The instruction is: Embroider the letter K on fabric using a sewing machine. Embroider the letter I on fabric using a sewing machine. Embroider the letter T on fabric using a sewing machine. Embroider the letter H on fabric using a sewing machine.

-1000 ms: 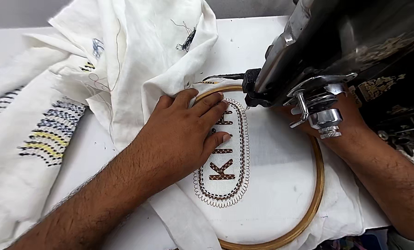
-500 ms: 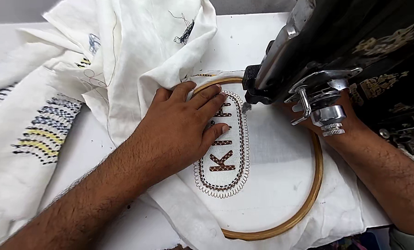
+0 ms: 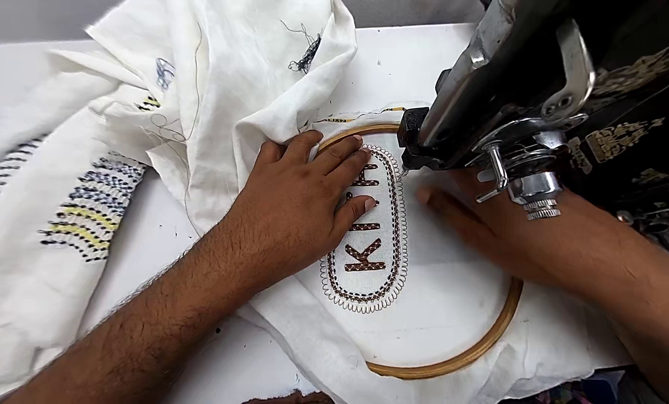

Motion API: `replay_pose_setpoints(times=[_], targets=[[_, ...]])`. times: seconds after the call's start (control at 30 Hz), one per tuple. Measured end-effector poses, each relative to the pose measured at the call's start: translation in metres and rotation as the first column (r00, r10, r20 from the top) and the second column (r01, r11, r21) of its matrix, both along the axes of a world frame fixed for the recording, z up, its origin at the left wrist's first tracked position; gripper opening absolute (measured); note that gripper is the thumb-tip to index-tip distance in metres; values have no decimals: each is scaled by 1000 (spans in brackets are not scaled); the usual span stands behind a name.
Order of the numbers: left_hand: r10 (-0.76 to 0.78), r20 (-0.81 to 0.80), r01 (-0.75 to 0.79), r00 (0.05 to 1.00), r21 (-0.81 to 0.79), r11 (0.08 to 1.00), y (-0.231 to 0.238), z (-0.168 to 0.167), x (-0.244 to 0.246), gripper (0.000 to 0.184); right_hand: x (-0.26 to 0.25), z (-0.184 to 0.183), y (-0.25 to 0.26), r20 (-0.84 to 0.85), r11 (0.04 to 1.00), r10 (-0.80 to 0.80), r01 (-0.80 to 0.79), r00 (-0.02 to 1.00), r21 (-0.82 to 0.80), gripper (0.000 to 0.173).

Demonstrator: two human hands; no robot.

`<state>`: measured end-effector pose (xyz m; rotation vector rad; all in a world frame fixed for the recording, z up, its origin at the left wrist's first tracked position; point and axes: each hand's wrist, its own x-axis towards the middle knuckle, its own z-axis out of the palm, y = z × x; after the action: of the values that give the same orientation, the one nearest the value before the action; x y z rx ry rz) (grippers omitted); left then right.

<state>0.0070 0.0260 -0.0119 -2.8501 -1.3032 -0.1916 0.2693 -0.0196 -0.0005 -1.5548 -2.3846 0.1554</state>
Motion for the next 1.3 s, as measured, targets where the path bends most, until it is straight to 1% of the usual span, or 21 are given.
replay_pose_setpoints(times=[0.07,0.1,0.17,0.3,0.57,1.03,1.2,1.3], targets=[[-4,4,4,1000,4,1000,-1,0,0,66,-2,-7,-7,75,994,26,-17,997,-109,71],[-5,1,5,1000,1,1000,-1,1,0,66,-3,-11,-9,108,990,19,-4,994,-139,77],[-3,-2,3,1000,-2,1000,-1,1,0,66,-3,-15,-9,135,989,7,13,991,-146,80],[1,-1,-1,1000,0,1000,0,0,0,66,-3,-17,-7,148,990,16,5,989,-142,80],[23,15,-23,1000,5,1000,4,-2,1,67,0,-18,0,103,991,19,-4,994,-136,76],[56,37,-56,998,15,998,14,-5,4,65,3,-23,16,22,993,69,-67,997,-95,60],[64,39,-64,997,11,998,17,-6,4,65,6,-30,24,2,995,69,-69,998,-78,61],[69,46,-69,997,12,998,19,-6,4,65,5,-29,26,5,996,67,-66,998,-60,58]])
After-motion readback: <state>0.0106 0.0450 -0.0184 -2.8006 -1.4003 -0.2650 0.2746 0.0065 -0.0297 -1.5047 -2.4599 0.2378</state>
